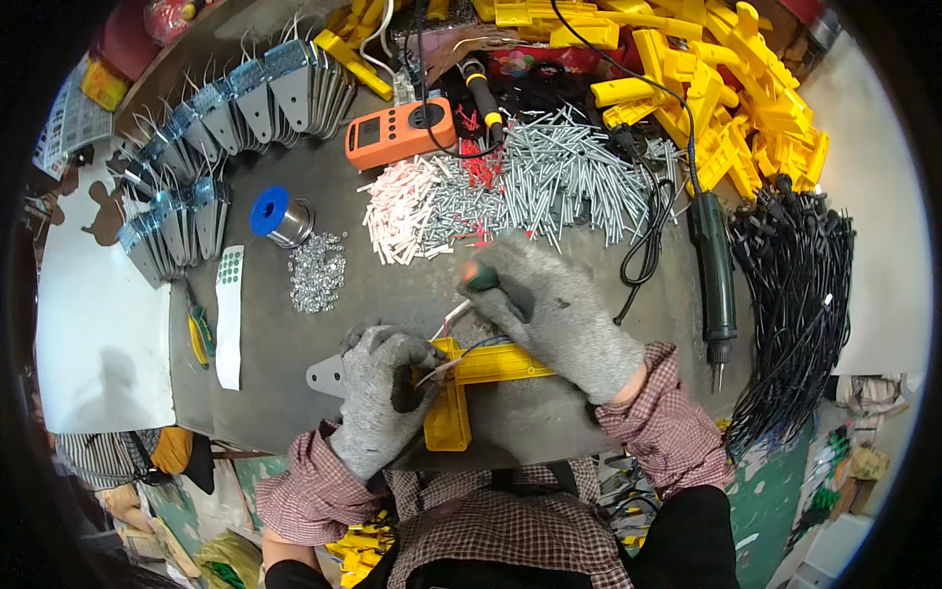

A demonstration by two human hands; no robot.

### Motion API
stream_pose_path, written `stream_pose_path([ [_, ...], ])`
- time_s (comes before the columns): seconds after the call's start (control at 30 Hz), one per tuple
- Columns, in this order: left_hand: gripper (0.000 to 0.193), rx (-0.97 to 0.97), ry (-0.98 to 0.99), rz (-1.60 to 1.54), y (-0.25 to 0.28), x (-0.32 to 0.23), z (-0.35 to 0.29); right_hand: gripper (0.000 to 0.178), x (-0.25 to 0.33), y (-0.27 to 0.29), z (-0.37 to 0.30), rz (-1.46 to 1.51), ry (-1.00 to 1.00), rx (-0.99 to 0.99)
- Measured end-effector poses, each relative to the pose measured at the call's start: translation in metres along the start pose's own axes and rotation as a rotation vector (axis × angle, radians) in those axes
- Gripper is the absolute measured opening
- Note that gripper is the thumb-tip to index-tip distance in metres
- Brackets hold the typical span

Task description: The person assembles wires and electronic components into a yellow plastic housing, soldering them together with a soldering iron and solder wire. Pliers, a screwdriver, and wire cutters are used to manipulate the wires and components.

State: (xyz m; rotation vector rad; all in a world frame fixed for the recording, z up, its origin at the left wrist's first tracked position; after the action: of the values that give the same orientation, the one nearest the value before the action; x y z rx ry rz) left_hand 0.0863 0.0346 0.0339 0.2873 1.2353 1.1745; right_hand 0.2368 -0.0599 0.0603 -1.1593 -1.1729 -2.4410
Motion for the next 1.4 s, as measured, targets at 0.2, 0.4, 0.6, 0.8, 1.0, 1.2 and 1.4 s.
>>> stream_pose_path([
  [0.2,0.029,0.093,-0.051,0.103,-0.009,-0.006,-0.009,0.011,0.019,0.029,-0.001,0.537,-0.082,0.002],
  [0.4,0.037,0.083,-0.181,0.188,-0.006,-0.013,-0.041,0.019,0.023,-0.005,-0.017,0.436,-0.021,0.222],
  [0.6,0.044,0.129,-0.123,0.120,-0.019,-0.002,-0.057,0.025,0.024,-0.023,-0.022,0.321,0.006,0.254],
  [0.8,0.050,0.073,-0.175,0.151,-0.015,-0.006,-0.055,0.024,0.025,-0.033,-0.024,0.262,0.085,0.380],
  [1.0,0.051,0.018,-0.197,0.091,-0.013,-0.010,-0.052,0.029,0.024,-0.037,-0.027,0.177,0.158,0.531],
  [1.2,0.048,0.106,-0.168,0.054,-0.009,-0.011,-0.043,0.025,0.037,-0.041,-0.017,0.128,0.194,0.544],
  [1.4,0.061,0.027,0.019,-0.493,0.046,-0.083,0.059,0.040,0.050,-0.043,-0.024,0.003,0.131,0.710],
])
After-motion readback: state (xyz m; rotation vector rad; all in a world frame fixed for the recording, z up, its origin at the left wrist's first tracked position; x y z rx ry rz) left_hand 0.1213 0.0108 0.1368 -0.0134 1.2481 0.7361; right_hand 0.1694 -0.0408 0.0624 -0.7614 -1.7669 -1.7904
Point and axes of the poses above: each hand's wrist, its own z-axis towards the middle knuckle, its own y-axis out of the back of the hand, x = y × z, the point moved 7 cm from there along z, towards the middle knuckle, and after that the axes turned 11 degrees about -x, right-handed, at the moved point
